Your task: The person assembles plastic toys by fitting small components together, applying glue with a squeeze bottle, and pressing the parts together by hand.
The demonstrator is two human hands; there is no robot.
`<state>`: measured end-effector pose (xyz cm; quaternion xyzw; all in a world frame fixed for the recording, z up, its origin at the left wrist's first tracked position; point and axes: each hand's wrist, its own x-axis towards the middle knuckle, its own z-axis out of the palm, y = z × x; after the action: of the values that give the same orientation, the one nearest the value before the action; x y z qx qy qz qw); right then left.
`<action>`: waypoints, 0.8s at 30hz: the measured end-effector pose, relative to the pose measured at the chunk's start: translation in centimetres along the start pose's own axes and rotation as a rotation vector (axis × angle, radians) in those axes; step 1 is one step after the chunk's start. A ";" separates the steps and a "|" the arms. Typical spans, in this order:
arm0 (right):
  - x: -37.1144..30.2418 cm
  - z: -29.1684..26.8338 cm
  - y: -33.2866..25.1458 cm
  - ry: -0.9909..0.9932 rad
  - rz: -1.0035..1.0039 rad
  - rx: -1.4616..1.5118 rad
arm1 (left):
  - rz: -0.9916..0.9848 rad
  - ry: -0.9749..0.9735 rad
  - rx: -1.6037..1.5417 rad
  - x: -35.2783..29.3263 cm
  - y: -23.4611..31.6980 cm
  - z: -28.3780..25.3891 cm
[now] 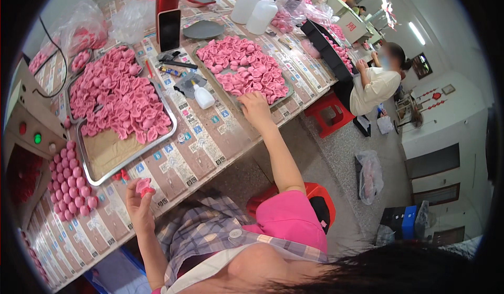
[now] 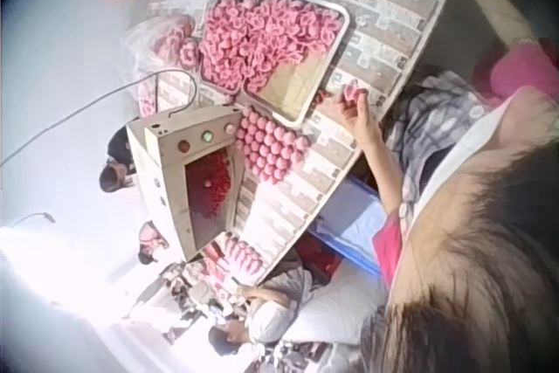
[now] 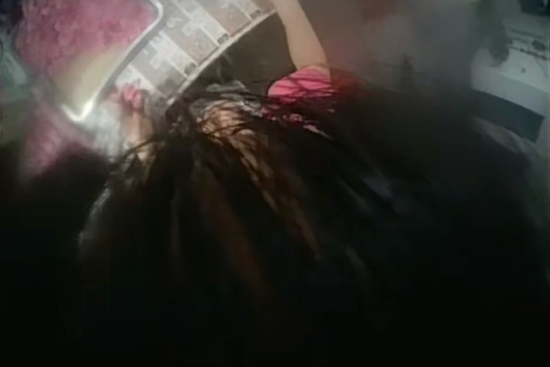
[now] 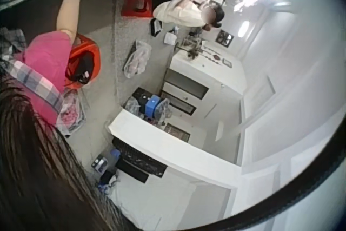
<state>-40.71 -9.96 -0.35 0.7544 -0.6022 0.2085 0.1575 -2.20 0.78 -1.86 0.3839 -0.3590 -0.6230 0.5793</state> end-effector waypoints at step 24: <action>-2.6 0.5 -15.1 -0.268 0.075 0.593 | -0.118 -0.052 -0.097 -2.4 0.4 0.5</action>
<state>-26.48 -4.60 -1.89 0.7653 -0.5582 0.2792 -0.1577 -2.41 3.18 -1.15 0.3595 -0.3200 -0.6827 0.5498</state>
